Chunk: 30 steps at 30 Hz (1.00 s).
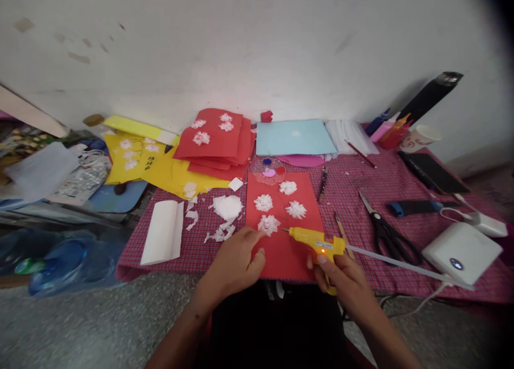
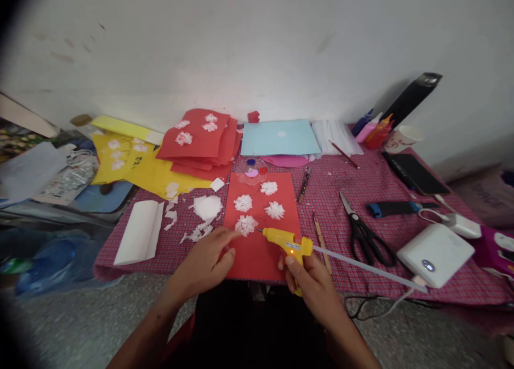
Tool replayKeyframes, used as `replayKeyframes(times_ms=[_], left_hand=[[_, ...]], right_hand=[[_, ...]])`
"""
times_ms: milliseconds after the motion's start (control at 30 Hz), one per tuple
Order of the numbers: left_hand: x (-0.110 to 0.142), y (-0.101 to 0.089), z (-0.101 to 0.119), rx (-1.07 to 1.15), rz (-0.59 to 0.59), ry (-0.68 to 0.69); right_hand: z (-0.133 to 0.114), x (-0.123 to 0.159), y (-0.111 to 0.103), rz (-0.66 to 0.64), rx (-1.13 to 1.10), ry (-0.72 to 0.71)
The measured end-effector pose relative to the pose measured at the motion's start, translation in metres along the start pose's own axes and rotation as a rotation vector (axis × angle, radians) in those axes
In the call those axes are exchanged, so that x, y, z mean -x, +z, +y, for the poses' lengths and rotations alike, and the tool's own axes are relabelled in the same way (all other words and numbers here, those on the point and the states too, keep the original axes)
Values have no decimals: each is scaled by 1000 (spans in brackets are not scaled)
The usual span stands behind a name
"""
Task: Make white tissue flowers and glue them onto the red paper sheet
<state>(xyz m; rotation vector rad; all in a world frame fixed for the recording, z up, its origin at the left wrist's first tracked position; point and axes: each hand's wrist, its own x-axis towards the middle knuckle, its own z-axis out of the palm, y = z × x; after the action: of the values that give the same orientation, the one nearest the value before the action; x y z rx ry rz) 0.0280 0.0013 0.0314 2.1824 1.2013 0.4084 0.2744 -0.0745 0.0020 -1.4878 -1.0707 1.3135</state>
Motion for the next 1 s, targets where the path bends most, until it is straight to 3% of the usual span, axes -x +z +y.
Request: replayKeyframes(times_ms=[300,500,633,833,1000], left_hand=[[14,-5,-13,95,248,-39],[27,-13,-32,230,416,-221],[33,-11,-46,346,516,-264],[33,-23,-53,419,398,-267],[35,-26,-58,404,365,-293]], right_hand=[[11,-1,-7,-41,27,22],[14,-1,-9,-46,-43,55],[16,-2,-9,-50,-102,76],[14,-2,-10,-10,-194,80],[10,-1,-11,15,-267,139]])
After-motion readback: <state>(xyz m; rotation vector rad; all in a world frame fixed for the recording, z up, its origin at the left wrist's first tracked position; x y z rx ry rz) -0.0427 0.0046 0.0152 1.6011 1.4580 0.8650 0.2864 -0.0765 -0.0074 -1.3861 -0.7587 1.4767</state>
